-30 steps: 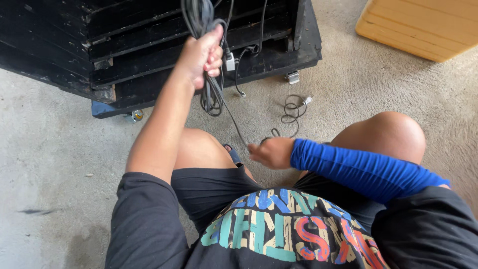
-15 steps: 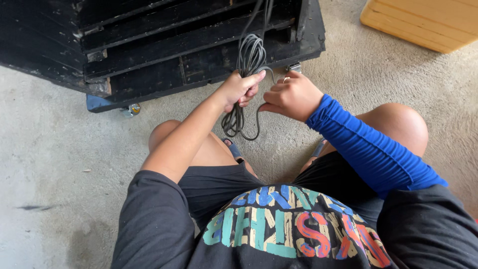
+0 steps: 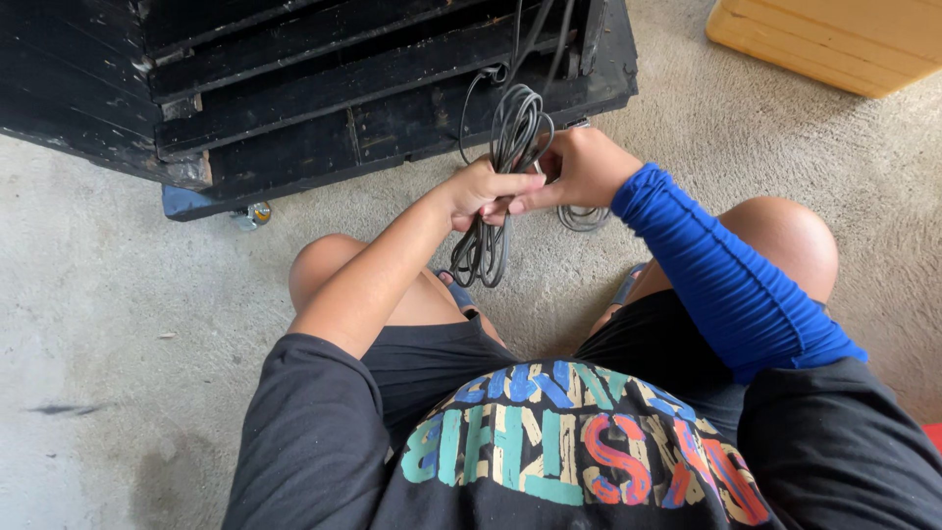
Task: The person sits on the floor and organizes a bundle of black cables by hand. They separate tangled sections, align the wires, and coil them into neat loops, holding the bundle together as they work.
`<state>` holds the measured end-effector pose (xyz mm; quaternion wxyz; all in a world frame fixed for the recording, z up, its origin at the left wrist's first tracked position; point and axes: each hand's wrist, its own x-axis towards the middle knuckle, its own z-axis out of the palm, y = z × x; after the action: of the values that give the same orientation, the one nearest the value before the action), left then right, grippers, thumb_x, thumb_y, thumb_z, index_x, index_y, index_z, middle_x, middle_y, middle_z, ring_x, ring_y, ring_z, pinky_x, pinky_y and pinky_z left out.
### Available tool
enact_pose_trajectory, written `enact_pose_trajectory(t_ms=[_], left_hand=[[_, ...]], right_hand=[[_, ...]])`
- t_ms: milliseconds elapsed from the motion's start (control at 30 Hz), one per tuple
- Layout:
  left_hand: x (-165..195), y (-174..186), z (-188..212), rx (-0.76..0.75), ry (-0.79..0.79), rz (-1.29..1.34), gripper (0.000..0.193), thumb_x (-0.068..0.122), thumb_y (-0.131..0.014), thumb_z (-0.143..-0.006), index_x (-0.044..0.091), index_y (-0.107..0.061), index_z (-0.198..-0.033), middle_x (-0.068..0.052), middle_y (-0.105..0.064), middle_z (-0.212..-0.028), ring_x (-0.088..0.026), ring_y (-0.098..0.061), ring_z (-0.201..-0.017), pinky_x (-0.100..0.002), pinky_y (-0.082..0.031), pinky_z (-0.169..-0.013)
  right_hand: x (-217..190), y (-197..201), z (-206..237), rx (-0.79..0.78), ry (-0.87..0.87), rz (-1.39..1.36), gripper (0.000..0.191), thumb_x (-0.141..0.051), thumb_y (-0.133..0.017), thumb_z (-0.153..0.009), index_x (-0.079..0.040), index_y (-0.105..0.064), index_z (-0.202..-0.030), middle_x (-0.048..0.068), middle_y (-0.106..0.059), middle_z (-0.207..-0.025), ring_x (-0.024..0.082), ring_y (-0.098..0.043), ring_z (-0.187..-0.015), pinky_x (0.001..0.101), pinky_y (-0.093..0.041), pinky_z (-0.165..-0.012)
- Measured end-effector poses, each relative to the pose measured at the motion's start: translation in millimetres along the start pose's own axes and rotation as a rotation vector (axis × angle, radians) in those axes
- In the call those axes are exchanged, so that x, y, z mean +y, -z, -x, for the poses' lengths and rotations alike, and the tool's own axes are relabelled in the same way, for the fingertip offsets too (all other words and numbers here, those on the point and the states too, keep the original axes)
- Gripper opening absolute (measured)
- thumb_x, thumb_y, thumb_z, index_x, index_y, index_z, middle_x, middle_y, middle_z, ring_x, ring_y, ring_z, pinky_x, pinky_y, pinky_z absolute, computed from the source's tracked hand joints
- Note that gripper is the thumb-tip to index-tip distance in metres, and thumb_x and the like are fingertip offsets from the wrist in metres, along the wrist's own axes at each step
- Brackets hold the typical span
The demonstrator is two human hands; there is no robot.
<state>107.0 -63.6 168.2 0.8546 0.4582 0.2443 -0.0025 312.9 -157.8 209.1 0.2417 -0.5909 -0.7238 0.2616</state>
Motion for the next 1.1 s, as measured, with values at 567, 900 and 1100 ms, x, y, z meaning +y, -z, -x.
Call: enact_pose_trajectory(t_ms=[567, 900, 1100], left_hand=[[16.4, -12.4, 12.6, -0.127, 0.115, -0.197, 0.01, 0.009, -0.065, -0.086, 0.002, -0.062, -0.093, 0.002, -0.052, -0.064, -0.002, -0.04, -0.041, -0.021, -0.03, -0.036], [43.5, -22.5, 15.0, -0.055, 0.314, -0.562, 0.011, 0.013, -0.067, -0.083, 0.005, -0.069, -0.09, 0.004, -0.053, -0.059, -0.002, -0.039, -0.041, -0.022, -0.03, -0.037], [74.0, -52.1, -0.6, -0.032, 0.437, -1.434, 0.03, 0.028, -0.076, -0.082, -0.001, -0.072, -0.083, -0.008, -0.065, -0.069, -0.019, -0.058, -0.052, -0.034, -0.046, -0.047]], right_hand=[[2.1, 14.2, 5.4, -0.075, -0.051, -0.132, 0.101, -0.042, -0.094, -0.074, 0.009, -0.038, -0.141, 0.022, -0.072, -0.101, 0.021, -0.072, -0.085, 0.0307, -0.06, -0.07], [26.5, 24.4, 5.3, -0.083, 0.12, -0.345, 0.082, -0.046, -0.072, -0.099, -0.001, -0.04, -0.16, 0.022, -0.055, -0.153, 0.032, -0.056, -0.139, 0.0452, -0.046, -0.113], [1.2, 26.4, -3.8, -0.252, 0.127, -0.361, 0.099, -0.057, -0.083, -0.076, 0.0, -0.045, -0.148, 0.02, -0.068, -0.129, 0.031, -0.066, -0.122, 0.0418, -0.052, -0.106]])
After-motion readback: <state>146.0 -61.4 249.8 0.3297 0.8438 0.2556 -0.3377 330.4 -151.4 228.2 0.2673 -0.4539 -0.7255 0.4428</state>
